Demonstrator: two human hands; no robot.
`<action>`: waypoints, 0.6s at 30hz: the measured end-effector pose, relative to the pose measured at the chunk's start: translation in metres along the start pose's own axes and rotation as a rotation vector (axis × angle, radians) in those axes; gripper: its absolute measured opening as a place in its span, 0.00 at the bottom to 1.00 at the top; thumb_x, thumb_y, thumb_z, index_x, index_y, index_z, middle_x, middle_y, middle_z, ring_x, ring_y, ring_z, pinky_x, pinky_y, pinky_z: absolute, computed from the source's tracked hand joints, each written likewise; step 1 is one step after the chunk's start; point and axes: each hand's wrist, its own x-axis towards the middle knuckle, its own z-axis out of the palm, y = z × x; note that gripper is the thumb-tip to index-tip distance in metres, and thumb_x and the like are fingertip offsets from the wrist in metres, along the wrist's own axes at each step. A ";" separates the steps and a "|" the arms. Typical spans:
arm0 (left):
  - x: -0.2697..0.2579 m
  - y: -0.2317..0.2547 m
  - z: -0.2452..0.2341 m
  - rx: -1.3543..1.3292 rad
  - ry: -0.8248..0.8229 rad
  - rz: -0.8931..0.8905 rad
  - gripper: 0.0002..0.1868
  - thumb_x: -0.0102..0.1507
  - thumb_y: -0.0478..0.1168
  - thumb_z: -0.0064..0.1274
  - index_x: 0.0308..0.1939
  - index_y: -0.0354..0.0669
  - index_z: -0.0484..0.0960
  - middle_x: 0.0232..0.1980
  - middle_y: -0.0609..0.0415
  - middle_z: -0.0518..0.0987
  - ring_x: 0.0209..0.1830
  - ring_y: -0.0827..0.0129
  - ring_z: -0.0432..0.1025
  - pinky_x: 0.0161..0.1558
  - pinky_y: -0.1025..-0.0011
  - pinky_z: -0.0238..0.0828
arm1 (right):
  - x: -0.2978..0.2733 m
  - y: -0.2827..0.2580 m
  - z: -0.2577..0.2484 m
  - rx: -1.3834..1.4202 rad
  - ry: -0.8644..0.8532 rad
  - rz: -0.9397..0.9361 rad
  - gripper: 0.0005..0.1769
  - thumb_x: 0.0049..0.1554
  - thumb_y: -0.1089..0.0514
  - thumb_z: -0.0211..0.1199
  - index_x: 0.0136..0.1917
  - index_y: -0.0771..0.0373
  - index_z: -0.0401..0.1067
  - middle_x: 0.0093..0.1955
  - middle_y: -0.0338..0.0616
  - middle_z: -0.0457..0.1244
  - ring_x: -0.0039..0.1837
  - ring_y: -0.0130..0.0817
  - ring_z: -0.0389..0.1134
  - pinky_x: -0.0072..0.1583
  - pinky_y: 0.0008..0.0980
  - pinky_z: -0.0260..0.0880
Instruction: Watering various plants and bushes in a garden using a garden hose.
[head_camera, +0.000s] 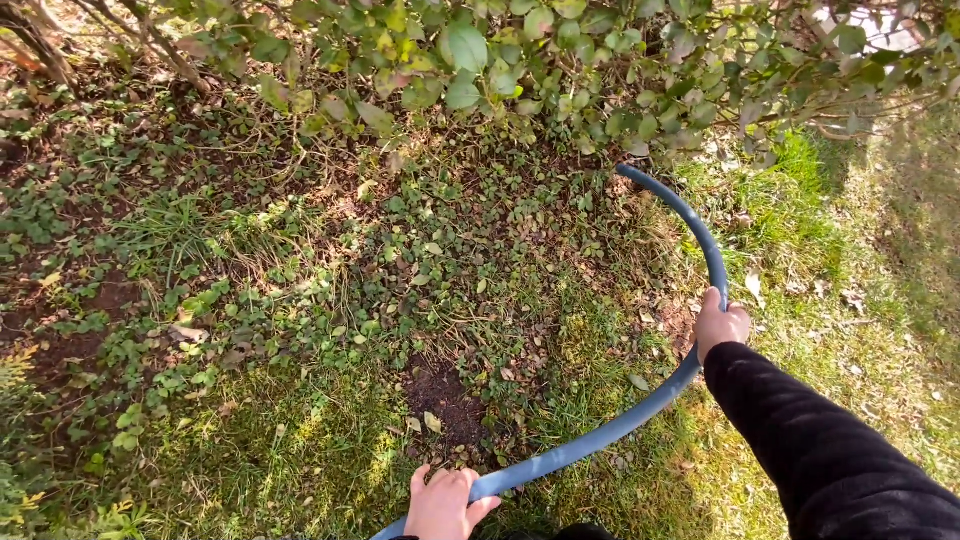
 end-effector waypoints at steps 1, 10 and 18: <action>-0.002 0.001 -0.002 -0.004 0.003 -0.003 0.25 0.71 0.72 0.39 0.50 0.60 0.74 0.43 0.67 0.76 0.54 0.70 0.69 0.75 0.55 0.37 | 0.007 0.002 0.004 -0.002 -0.004 -0.005 0.22 0.67 0.42 0.48 0.63 0.60 0.63 0.41 0.40 0.55 0.38 0.32 0.57 0.41 0.38 0.62; -0.003 -0.018 0.005 -0.104 0.082 -0.043 0.25 0.71 0.70 0.38 0.56 0.59 0.72 0.52 0.63 0.77 0.61 0.65 0.66 0.77 0.46 0.38 | 0.014 -0.005 0.024 0.047 -0.038 -0.210 0.22 0.71 0.39 0.46 0.56 0.60 0.65 0.40 0.40 0.56 0.36 0.34 0.59 0.38 0.39 0.67; -0.018 -0.023 -0.002 -0.226 0.212 -0.176 0.22 0.68 0.70 0.41 0.51 0.62 0.74 0.46 0.67 0.77 0.53 0.71 0.72 0.79 0.52 0.38 | 0.006 -0.053 0.050 0.178 -0.077 -0.271 0.13 0.68 0.45 0.50 0.53 0.55 0.63 0.32 0.31 0.54 0.26 0.24 0.53 0.27 0.27 0.61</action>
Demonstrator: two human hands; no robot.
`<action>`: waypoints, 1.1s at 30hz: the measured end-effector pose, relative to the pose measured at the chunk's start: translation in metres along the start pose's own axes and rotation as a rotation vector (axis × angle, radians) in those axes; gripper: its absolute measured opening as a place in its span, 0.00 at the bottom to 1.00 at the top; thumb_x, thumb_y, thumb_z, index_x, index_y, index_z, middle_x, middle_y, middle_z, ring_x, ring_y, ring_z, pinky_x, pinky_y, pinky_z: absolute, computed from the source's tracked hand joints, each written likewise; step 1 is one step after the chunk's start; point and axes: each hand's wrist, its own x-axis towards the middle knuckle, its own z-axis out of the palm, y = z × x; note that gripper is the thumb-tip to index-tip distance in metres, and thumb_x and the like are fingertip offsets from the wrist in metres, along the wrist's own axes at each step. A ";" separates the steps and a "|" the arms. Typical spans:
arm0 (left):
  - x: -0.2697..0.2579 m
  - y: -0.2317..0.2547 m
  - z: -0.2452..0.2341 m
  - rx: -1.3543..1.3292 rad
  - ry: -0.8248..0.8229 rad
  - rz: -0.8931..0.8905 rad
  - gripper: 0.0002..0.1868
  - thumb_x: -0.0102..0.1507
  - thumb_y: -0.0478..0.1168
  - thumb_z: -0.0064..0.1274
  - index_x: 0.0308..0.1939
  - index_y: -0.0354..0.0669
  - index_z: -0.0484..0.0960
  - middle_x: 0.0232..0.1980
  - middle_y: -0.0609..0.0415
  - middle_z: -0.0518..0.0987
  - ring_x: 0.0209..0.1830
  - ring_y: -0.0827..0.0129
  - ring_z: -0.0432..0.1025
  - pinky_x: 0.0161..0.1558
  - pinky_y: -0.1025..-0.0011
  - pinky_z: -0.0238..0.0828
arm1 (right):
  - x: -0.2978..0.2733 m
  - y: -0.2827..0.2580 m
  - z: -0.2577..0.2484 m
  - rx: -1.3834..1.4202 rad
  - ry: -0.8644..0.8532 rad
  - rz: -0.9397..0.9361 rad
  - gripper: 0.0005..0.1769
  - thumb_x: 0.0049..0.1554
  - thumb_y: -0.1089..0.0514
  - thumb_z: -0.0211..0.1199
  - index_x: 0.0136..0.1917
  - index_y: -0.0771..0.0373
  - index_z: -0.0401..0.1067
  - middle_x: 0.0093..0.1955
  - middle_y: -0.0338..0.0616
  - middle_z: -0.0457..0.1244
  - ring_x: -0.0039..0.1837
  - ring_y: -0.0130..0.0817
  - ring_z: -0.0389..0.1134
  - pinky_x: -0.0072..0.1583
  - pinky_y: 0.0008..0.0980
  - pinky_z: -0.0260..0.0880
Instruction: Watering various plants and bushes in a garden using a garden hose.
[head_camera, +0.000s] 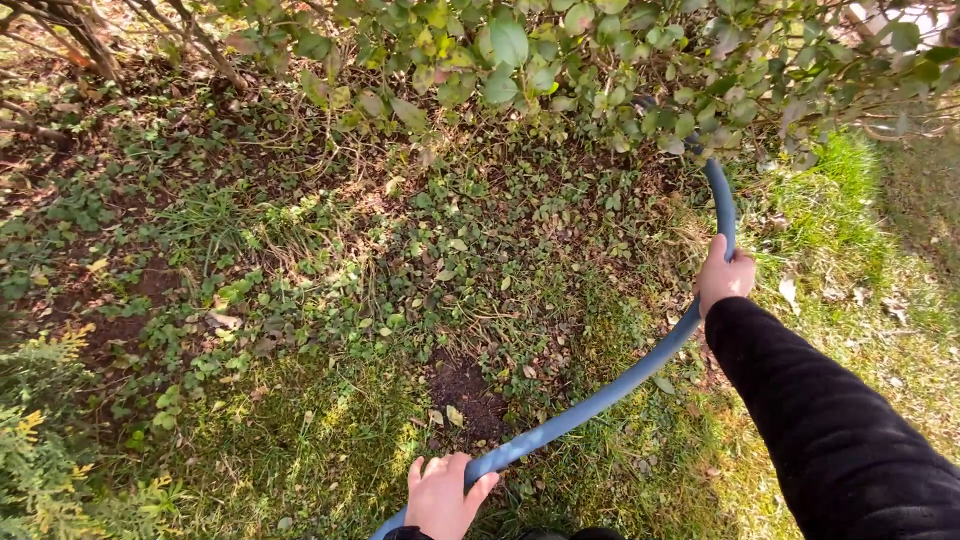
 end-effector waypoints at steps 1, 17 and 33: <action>-0.001 -0.004 0.000 0.000 0.002 -0.004 0.22 0.68 0.70 0.41 0.51 0.62 0.74 0.46 0.67 0.77 0.53 0.71 0.72 0.79 0.52 0.38 | -0.002 -0.001 0.004 0.001 -0.005 0.000 0.13 0.68 0.45 0.50 0.53 0.55 0.63 0.32 0.31 0.54 0.26 0.24 0.53 0.27 0.27 0.61; -0.003 -0.032 0.007 0.072 0.128 -0.016 0.33 0.68 0.73 0.31 0.60 0.58 0.75 0.54 0.65 0.80 0.59 0.66 0.70 0.76 0.48 0.45 | -0.031 -0.022 0.014 -0.018 -0.012 -0.011 0.16 0.69 0.41 0.49 0.56 0.53 0.64 0.36 0.33 0.58 0.32 0.27 0.58 0.37 0.33 0.64; -0.010 -0.041 0.000 0.057 -0.068 0.155 0.31 0.70 0.73 0.36 0.56 0.57 0.78 0.42 0.60 0.79 0.49 0.63 0.73 0.72 0.53 0.48 | -0.035 -0.014 0.018 -0.140 -0.120 -0.054 0.21 0.70 0.42 0.54 0.66 0.57 0.67 0.36 0.34 0.59 0.31 0.25 0.57 0.36 0.30 0.63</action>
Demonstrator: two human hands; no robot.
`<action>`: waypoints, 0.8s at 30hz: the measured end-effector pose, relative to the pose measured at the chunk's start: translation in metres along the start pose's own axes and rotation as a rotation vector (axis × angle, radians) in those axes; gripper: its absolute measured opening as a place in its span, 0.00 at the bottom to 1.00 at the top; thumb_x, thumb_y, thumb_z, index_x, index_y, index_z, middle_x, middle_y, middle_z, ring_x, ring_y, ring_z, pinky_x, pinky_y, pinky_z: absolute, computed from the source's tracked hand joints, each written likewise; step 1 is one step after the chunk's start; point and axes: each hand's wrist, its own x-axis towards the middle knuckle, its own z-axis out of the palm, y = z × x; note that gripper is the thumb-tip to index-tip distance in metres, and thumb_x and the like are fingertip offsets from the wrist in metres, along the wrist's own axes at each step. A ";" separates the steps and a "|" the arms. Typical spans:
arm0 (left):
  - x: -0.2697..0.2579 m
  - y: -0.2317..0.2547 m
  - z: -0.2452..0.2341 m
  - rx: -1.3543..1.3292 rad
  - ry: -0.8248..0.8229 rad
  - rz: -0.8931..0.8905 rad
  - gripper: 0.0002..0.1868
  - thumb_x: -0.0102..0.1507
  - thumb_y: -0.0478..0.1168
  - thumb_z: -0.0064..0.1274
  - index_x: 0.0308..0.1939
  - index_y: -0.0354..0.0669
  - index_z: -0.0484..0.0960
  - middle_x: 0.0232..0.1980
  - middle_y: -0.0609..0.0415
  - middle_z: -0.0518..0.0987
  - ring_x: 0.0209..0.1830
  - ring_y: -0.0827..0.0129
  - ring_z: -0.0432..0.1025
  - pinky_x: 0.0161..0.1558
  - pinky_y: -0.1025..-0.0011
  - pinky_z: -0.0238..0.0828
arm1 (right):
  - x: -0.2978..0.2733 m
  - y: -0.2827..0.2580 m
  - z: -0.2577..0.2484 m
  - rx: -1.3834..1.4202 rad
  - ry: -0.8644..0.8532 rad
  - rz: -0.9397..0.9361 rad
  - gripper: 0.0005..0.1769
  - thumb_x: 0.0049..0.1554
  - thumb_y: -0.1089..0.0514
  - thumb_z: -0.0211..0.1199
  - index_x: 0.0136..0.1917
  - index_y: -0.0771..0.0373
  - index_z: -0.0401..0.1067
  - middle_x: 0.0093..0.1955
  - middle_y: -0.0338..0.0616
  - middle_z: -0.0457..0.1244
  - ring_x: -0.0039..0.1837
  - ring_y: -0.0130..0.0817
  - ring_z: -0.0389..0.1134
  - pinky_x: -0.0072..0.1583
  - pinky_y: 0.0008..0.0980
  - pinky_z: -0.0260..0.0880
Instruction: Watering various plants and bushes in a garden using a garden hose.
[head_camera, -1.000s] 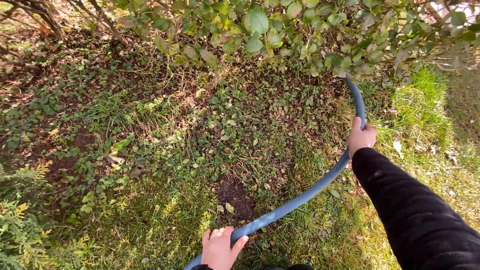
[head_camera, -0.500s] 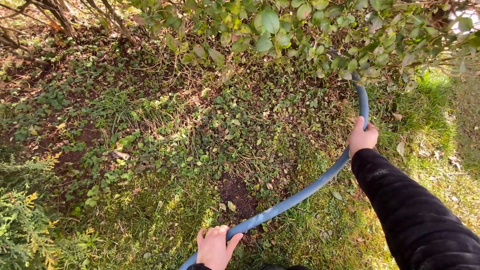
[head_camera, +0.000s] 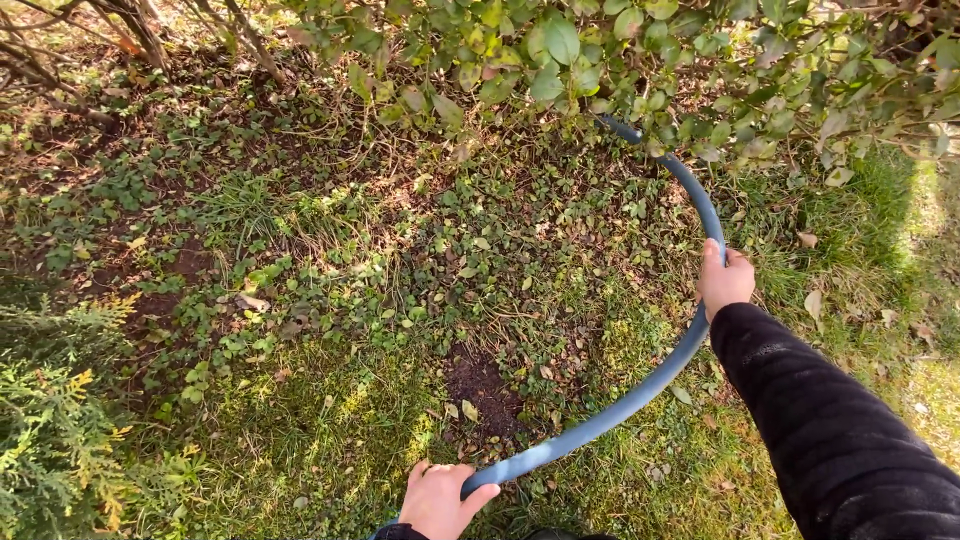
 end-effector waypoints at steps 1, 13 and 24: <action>-0.001 0.001 -0.002 -0.002 0.002 -0.002 0.31 0.70 0.73 0.36 0.56 0.57 0.78 0.42 0.60 0.79 0.49 0.63 0.73 0.72 0.53 0.48 | -0.002 -0.002 0.001 0.000 -0.002 -0.002 0.21 0.70 0.42 0.54 0.66 0.57 0.67 0.36 0.34 0.59 0.31 0.25 0.57 0.36 0.30 0.63; -0.007 -0.010 0.003 0.017 -0.034 -0.004 0.34 0.68 0.76 0.34 0.55 0.58 0.79 0.37 0.62 0.80 0.45 0.66 0.76 0.77 0.57 0.40 | -0.020 -0.017 0.017 -0.008 -0.153 -0.079 0.16 0.71 0.43 0.53 0.47 0.55 0.64 0.30 0.34 0.54 0.30 0.26 0.54 0.35 0.30 0.60; -0.026 -0.014 -0.003 -0.058 -0.060 -0.030 0.27 0.67 0.74 0.47 0.45 0.59 0.83 0.28 0.63 0.77 0.31 0.66 0.73 0.64 0.66 0.60 | -0.021 -0.014 0.049 0.043 -0.268 -0.215 0.17 0.70 0.44 0.53 0.57 0.59 0.67 0.33 0.36 0.55 0.29 0.27 0.50 0.32 0.32 0.56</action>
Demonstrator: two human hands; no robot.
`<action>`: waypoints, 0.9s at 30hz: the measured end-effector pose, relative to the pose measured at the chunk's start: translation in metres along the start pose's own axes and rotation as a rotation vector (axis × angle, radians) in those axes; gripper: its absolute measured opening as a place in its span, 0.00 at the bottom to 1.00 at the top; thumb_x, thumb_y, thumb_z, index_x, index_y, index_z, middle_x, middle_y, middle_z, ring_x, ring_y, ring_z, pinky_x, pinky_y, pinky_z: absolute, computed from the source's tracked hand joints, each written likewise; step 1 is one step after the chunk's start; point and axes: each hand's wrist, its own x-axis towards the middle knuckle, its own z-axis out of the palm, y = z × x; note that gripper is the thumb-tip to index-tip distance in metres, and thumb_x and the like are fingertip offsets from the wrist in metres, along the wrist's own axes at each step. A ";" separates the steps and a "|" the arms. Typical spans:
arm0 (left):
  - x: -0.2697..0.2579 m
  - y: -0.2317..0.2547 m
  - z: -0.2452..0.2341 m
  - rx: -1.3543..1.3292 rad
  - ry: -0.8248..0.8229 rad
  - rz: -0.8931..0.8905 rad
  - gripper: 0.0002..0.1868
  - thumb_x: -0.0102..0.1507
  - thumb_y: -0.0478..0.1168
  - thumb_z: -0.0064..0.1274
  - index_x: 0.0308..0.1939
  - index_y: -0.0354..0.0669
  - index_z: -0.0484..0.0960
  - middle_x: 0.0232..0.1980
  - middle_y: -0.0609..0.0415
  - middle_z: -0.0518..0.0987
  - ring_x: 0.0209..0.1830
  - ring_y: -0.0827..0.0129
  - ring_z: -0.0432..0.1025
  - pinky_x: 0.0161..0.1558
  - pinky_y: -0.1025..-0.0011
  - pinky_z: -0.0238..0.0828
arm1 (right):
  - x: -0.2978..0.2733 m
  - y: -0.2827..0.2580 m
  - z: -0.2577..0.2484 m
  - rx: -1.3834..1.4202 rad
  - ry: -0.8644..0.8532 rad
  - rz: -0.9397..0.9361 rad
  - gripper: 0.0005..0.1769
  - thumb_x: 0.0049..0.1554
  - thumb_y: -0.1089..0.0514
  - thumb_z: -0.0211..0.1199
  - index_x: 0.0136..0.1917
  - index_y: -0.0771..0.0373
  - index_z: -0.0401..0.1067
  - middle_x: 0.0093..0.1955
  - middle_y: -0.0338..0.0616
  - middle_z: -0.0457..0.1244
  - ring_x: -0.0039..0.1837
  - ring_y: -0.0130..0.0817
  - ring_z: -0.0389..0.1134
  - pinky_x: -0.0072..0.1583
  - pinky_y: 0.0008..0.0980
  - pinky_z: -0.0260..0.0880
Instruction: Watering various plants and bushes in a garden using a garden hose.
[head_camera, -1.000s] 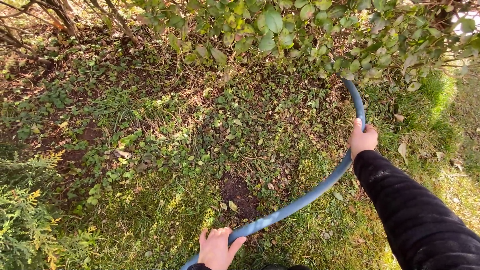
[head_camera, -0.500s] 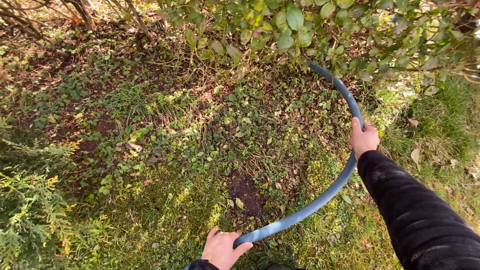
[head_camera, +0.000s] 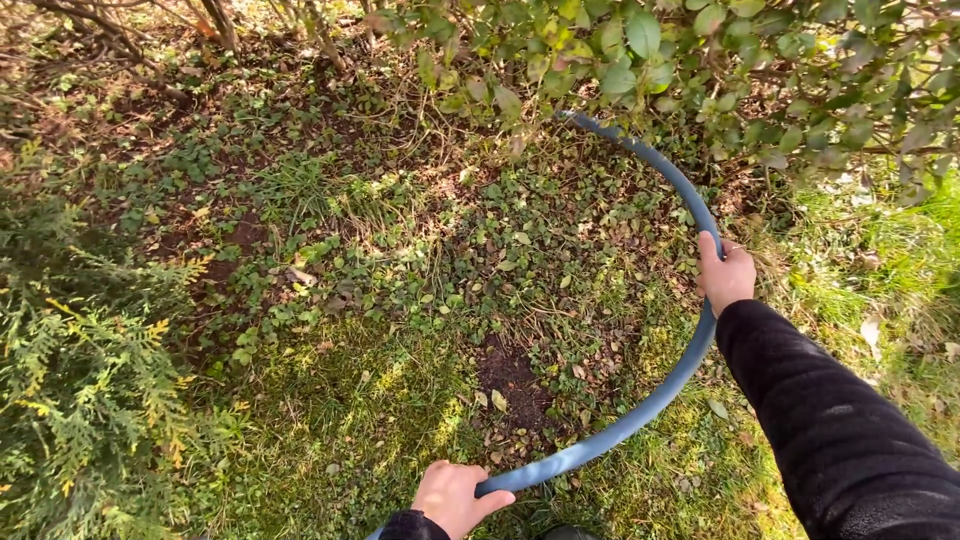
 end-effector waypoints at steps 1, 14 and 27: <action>-0.003 -0.001 0.000 -0.004 0.000 -0.003 0.27 0.67 0.74 0.47 0.45 0.59 0.83 0.28 0.63 0.77 0.31 0.66 0.73 0.64 0.66 0.60 | -0.001 0.000 0.003 -0.003 -0.004 0.000 0.17 0.70 0.44 0.53 0.57 0.59 0.67 0.33 0.36 0.55 0.29 0.27 0.50 0.32 0.32 0.56; 0.001 -0.021 0.024 0.046 0.138 -0.007 0.29 0.69 0.74 0.44 0.41 0.55 0.80 0.30 0.61 0.77 0.31 0.62 0.72 0.55 0.65 0.62 | -0.007 0.016 0.003 -0.109 0.116 0.079 0.18 0.71 0.42 0.52 0.48 0.56 0.66 0.31 0.38 0.57 0.28 0.31 0.56 0.35 0.36 0.64; 0.010 -0.014 0.039 0.185 0.477 -0.087 0.29 0.70 0.71 0.35 0.49 0.55 0.77 0.43 0.60 0.82 0.46 0.63 0.75 0.66 0.58 0.56 | -0.012 -0.007 -0.015 0.014 0.355 0.281 0.22 0.68 0.37 0.49 0.65 0.52 0.65 0.43 0.33 0.62 0.37 0.26 0.63 0.42 0.32 0.69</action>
